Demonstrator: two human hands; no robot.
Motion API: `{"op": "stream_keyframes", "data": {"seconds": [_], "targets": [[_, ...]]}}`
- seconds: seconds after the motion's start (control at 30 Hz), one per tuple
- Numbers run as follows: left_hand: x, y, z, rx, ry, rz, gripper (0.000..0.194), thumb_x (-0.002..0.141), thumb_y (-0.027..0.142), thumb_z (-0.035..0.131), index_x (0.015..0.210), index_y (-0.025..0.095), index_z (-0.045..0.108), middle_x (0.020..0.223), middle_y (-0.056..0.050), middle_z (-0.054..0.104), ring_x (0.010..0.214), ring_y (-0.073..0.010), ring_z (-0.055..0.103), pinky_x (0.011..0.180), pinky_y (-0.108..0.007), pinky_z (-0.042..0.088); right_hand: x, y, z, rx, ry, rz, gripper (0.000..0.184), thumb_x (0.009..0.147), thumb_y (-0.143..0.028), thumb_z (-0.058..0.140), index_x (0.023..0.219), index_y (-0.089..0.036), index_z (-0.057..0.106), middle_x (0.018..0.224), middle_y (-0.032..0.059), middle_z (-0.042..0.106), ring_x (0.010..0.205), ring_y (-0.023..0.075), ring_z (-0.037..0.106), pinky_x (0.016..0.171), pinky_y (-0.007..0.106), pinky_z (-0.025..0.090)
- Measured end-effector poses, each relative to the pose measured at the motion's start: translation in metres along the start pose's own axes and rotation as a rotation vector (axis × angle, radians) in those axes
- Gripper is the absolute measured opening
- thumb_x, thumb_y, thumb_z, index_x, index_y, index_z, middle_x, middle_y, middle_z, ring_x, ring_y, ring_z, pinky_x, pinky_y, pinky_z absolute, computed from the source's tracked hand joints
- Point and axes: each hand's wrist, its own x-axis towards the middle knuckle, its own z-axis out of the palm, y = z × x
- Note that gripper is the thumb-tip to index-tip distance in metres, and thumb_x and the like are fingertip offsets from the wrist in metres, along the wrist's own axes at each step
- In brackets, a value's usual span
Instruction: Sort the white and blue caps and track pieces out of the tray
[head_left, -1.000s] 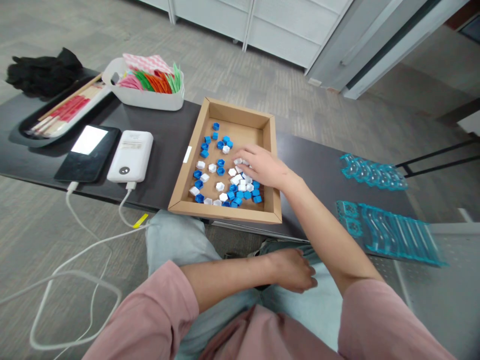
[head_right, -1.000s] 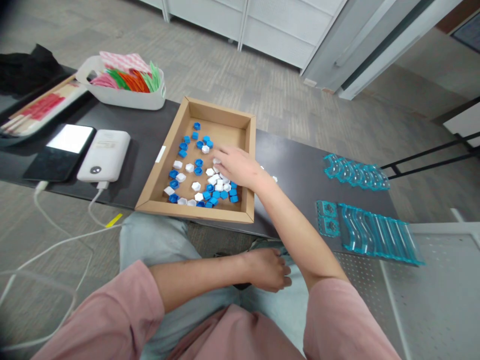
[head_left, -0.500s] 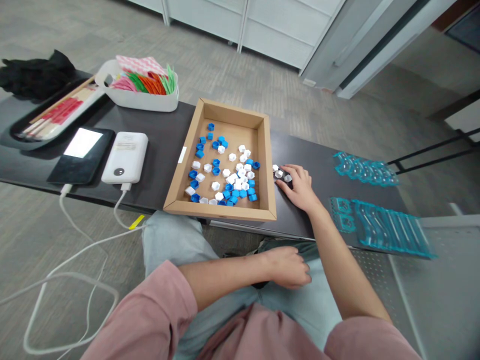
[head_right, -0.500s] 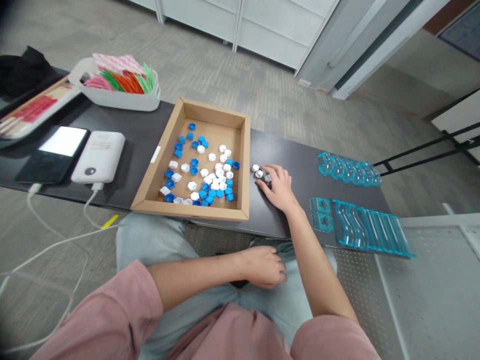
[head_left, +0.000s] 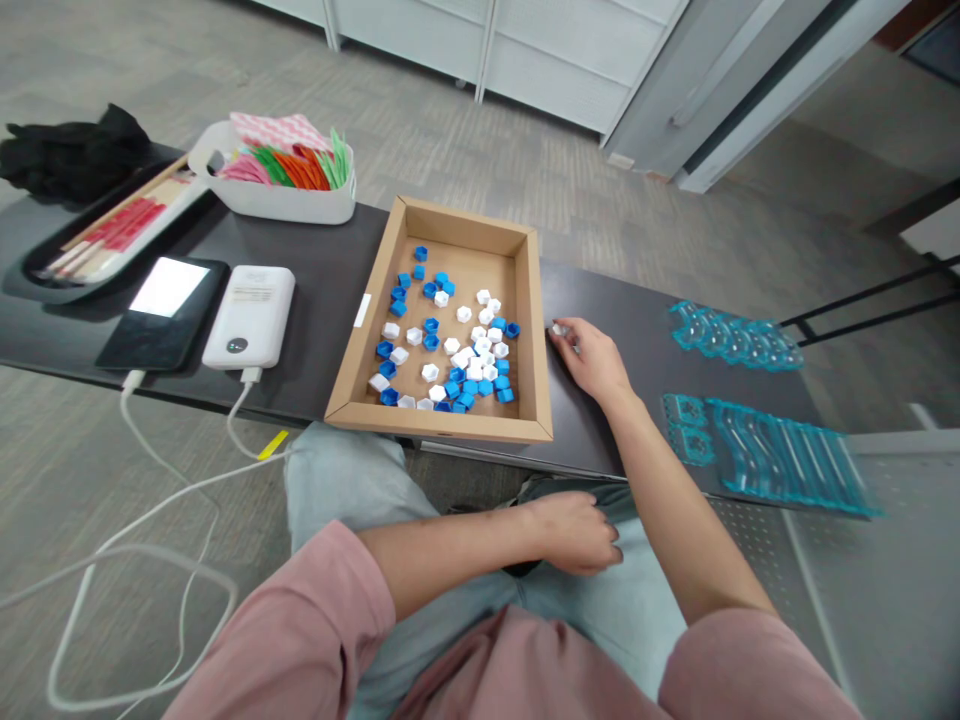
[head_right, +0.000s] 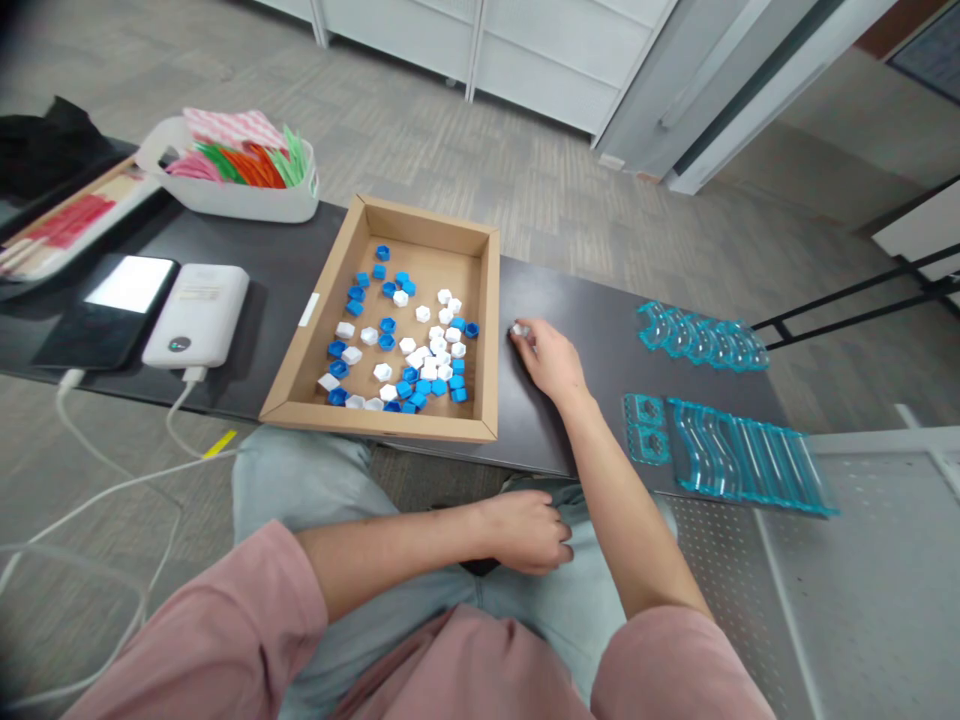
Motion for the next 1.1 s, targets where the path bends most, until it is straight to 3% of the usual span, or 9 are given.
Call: {"op": "stream_keyframes", "data": {"seconds": [0.13,0.23,0.33,0.5,0.67,0.73,0.83,0.97,1.1], "targets": [[0.001,0.002,0.001,-0.009,-0.004,0.001,0.026,0.116,0.028,0.080,0.091,0.025,0.077,0.101,-0.003,0.092,0.094,-0.0198,0.090,0.068,-0.036,0.046,0.013,-0.011,-0.018,0.148,0.163,0.118,0.051,0.109,-0.080,0.073,0.122,-0.032,0.080,0.081,0.0012,0.066,0.075,0.0279,0.062,0.071,0.043,0.055],[0.001,0.002,0.002,-0.018,-0.003,0.011,0.024,0.115,0.029,0.082,0.092,0.026,0.076,0.103,-0.003,0.092,0.096,-0.0212,0.090,0.069,-0.035,0.047,0.032,-0.044,-0.030,0.225,0.210,0.082,0.046,0.111,-0.072,0.075,0.132,-0.031,0.081,0.086,0.0005,0.064,0.076,0.0251,0.061,0.072,0.041,0.054],[0.002,0.000,0.003,-0.024,0.004,0.022,0.022,0.112,0.029,0.086,0.093,0.026,0.076,0.105,-0.004,0.092,0.100,-0.0223,0.090,0.070,-0.035,0.047,0.055,-0.090,-0.027,0.253,0.053,-0.100,0.040,0.114,-0.063,0.077,0.136,-0.030,0.083,0.091,0.0021,0.069,0.085,0.0258,0.066,0.081,0.042,0.058],[0.002,-0.004,0.003,-0.023,0.023,0.023,0.022,0.113,0.030,0.086,0.094,0.026,0.075,0.107,-0.004,0.093,0.105,-0.0215,0.090,0.071,-0.036,0.045,0.090,-0.145,0.010,0.183,-0.201,-0.344,0.043,0.119,-0.058,0.075,0.147,-0.027,0.082,0.107,0.0066,0.079,0.100,0.0290,0.072,0.098,0.045,0.062],[0.000,-0.003,0.002,-0.026,0.059,0.013,0.026,0.111,0.028,0.088,0.091,0.026,0.073,0.104,-0.005,0.091,0.100,-0.0208,0.088,0.069,-0.036,0.042,0.104,-0.144,0.028,0.148,-0.242,-0.403,0.040,0.125,-0.050,0.066,0.153,-0.026,0.079,0.124,0.0110,0.082,0.111,0.0316,0.074,0.108,0.048,0.060],[0.001,-0.001,0.002,-0.029,0.067,0.016,0.028,0.110,0.028,0.089,0.088,0.025,0.071,0.102,-0.004,0.091,0.098,-0.0211,0.088,0.069,-0.036,0.043,0.101,-0.137,0.023,0.110,-0.250,-0.370,0.034,0.124,-0.048,0.066,0.144,-0.025,0.082,0.122,0.0106,0.083,0.109,0.0310,0.073,0.106,0.046,0.059],[0.001,0.001,0.001,-0.030,0.071,0.021,0.031,0.110,0.028,0.088,0.086,0.025,0.070,0.102,-0.004,0.091,0.098,-0.0225,0.089,0.071,-0.036,0.046,0.090,-0.130,0.010,0.028,-0.371,-0.339,0.024,0.119,-0.042,0.072,0.132,-0.025,0.084,0.115,0.0086,0.084,0.102,0.0294,0.074,0.097,0.042,0.057],[0.001,0.002,0.000,-0.024,0.066,0.025,0.030,0.111,0.026,0.086,0.086,0.025,0.071,0.102,-0.004,0.091,0.098,-0.0234,0.090,0.072,-0.037,0.049,0.077,-0.128,-0.002,-0.109,-0.505,-0.320,0.021,0.111,-0.034,0.080,0.129,-0.026,0.087,0.112,0.0084,0.087,0.098,0.0301,0.077,0.087,0.040,0.053],[0.000,0.000,0.000,-0.019,0.057,0.028,0.027,0.113,0.028,0.085,0.089,0.025,0.072,0.103,-0.004,0.091,0.099,-0.0229,0.090,0.073,-0.037,0.050,0.072,-0.126,-0.001,-0.104,-0.569,-0.338,0.021,0.106,-0.025,0.081,0.125,-0.027,0.088,0.110,0.0078,0.089,0.094,0.0300,0.078,0.086,0.040,0.055]]}}
